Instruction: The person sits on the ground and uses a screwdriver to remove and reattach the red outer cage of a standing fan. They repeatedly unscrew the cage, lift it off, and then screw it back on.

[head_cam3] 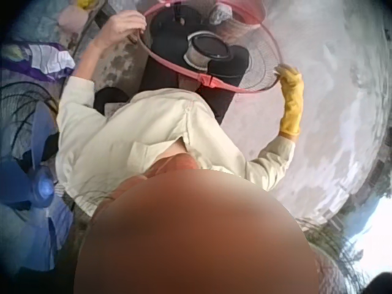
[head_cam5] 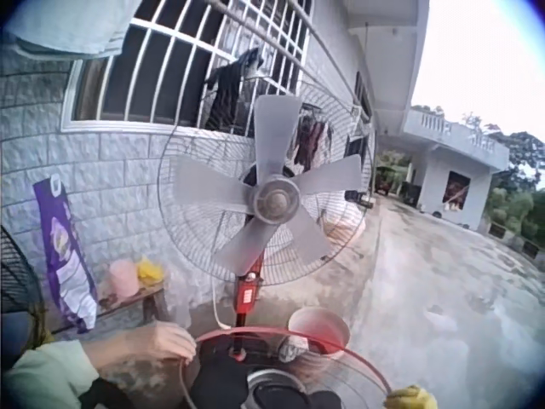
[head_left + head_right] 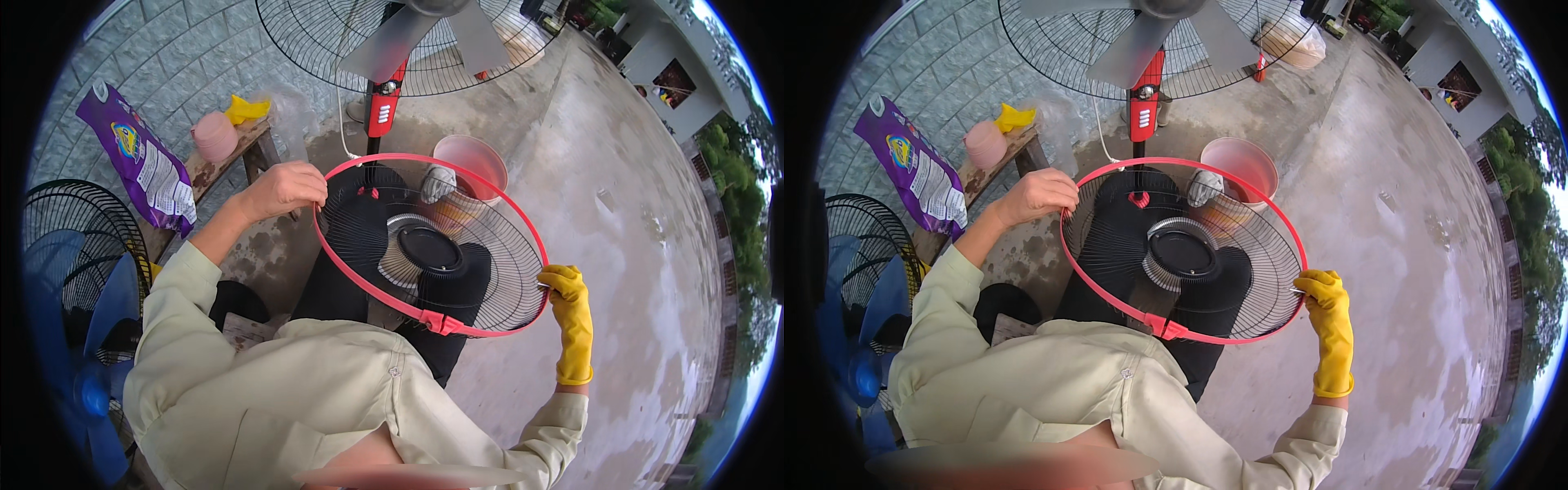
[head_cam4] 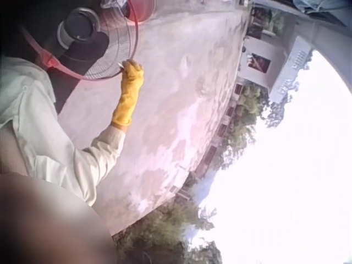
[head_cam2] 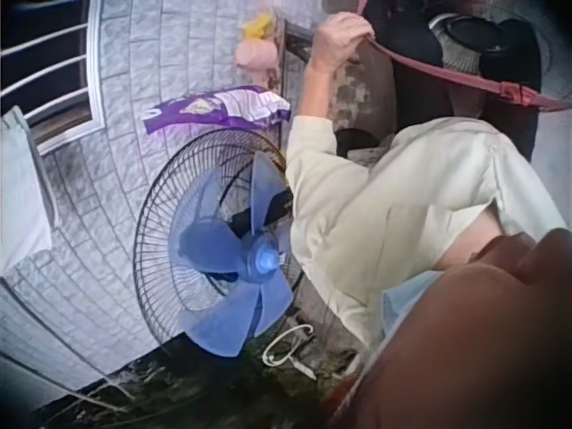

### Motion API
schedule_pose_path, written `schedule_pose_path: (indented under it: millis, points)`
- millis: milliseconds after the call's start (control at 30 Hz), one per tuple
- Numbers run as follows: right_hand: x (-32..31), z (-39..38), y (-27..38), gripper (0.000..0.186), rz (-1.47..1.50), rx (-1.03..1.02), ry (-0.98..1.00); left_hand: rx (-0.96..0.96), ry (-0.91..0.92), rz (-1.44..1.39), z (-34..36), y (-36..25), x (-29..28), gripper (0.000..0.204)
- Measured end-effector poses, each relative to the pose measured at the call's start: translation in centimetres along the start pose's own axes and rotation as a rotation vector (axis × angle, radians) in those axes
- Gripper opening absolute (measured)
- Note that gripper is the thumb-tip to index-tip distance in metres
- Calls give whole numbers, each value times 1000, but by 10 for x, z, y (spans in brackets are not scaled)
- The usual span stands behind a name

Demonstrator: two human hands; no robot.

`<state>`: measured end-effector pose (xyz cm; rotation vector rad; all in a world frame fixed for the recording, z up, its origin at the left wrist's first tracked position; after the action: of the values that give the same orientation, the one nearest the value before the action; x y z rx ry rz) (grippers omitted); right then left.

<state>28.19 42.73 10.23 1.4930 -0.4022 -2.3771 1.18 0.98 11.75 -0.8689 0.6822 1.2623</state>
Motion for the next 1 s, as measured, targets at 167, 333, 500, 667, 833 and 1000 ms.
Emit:
schedule_pose_path:
  millis: [167,333,500,667,833,1000]
  points:
    - [-50,17,23,38,253,134,75,-162,-20,-305,28,-4,-61,11]
    - [-65,14,31,36,219,123,132,-136,13,-173,36,-19,-79,13]
    - [13,-13,12,40,-11,-12,131,-115,110,-21,-19,-12,-3,17]
    - [47,-32,8,39,-160,-34,54,-184,414,146,-44,-33,32,32]
    - [55,-23,-5,36,-274,9,-2,-147,313,-75,14,-83,27,37]
    - [73,-10,-30,35,-223,21,-16,42,425,-495,52,-138,88,48]
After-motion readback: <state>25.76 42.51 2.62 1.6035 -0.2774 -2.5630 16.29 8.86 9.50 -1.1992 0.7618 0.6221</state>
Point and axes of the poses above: each hand's wrist, its own z-axis towards the middle knuckle, its own x-axis out of the palm, y = z × x, the point moved 4 cm from there along z, towards the middle knuckle, and after that the axes turned 2 degrees about x, right-handed, at the moved point
